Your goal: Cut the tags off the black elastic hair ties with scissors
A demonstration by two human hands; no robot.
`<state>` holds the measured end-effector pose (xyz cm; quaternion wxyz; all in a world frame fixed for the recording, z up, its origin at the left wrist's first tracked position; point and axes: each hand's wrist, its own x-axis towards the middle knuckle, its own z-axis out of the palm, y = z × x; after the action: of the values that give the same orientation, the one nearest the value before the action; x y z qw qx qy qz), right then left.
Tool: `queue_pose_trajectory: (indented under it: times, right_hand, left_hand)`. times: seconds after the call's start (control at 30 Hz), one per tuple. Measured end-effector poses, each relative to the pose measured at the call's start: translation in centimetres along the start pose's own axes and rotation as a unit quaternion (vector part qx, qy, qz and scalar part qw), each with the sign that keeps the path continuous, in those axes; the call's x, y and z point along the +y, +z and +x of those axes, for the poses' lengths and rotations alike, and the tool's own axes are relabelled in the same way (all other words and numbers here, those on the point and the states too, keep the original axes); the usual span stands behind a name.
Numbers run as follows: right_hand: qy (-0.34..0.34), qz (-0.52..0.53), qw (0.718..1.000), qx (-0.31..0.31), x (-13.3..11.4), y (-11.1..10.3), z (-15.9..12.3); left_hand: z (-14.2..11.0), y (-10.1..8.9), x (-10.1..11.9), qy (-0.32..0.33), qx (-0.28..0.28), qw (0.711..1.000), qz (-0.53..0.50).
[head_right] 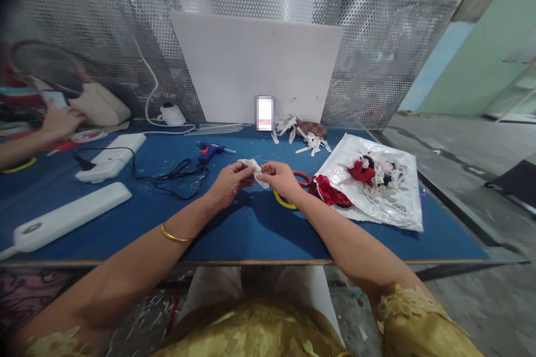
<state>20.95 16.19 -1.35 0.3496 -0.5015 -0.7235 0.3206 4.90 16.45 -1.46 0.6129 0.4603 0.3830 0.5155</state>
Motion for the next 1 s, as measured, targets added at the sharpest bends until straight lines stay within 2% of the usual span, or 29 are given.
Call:
queue_pose_trajectory:
  times: [0.13,0.2,0.3,0.43,0.53,0.6,0.67,0.73,0.83,1.0]
  right_hand:
    - [-0.006,-0.175,0.985,-0.01,-1.0,-2.1,-0.3]
    - [-0.001,-0.273,0.962,-0.019,-1.4,-3.4,-0.9]
    - [0.021,-0.389,0.919,-0.069,-1.5,-4.7,-1.8]
    - [0.029,-0.466,0.874,-0.136,-1.0,-4.7,-2.5]
    - [0.01,-0.483,0.861,-0.161,-0.7,-4.3,-2.1]
    - [0.0,-0.48,0.861,-0.169,-0.5,-4.3,-1.7]
    - [-0.006,-0.469,0.866,-0.174,-0.2,-4.4,-1.4]
    - [-0.009,-0.449,0.878,-0.169,0.1,-4.4,-1.3]
    - [-0.01,-0.403,0.905,-0.136,0.6,-4.3,-1.1]
    - [-0.013,-0.284,0.958,-0.05,0.6,-4.5,-0.4]
  left_hand:
    - [0.3,-0.5,0.3,-0.016,0.022,0.999,-0.033]
    - [0.5,-0.8,0.7,-0.014,0.043,0.997,-0.06]
    - [0.9,-1.2,1.4,-0.006,0.071,0.993,-0.098]
    - [1.4,-1.8,3.1,0.018,0.104,0.984,-0.147]
    - [1.6,-2.7,5.5,0.041,0.147,0.963,-0.224]
    - [1.4,-3.3,7.3,0.07,0.171,0.941,-0.284]
    - [1.1,-3.4,8.8,0.123,0.154,0.93,-0.309]
    - [0.8,-2.9,9.3,0.152,0.12,0.935,-0.297]
    - [0.7,-1.4,8.0,0.102,0.094,0.96,-0.242]
    - [0.7,0.2,3.6,-0.015,0.075,0.979,-0.189]
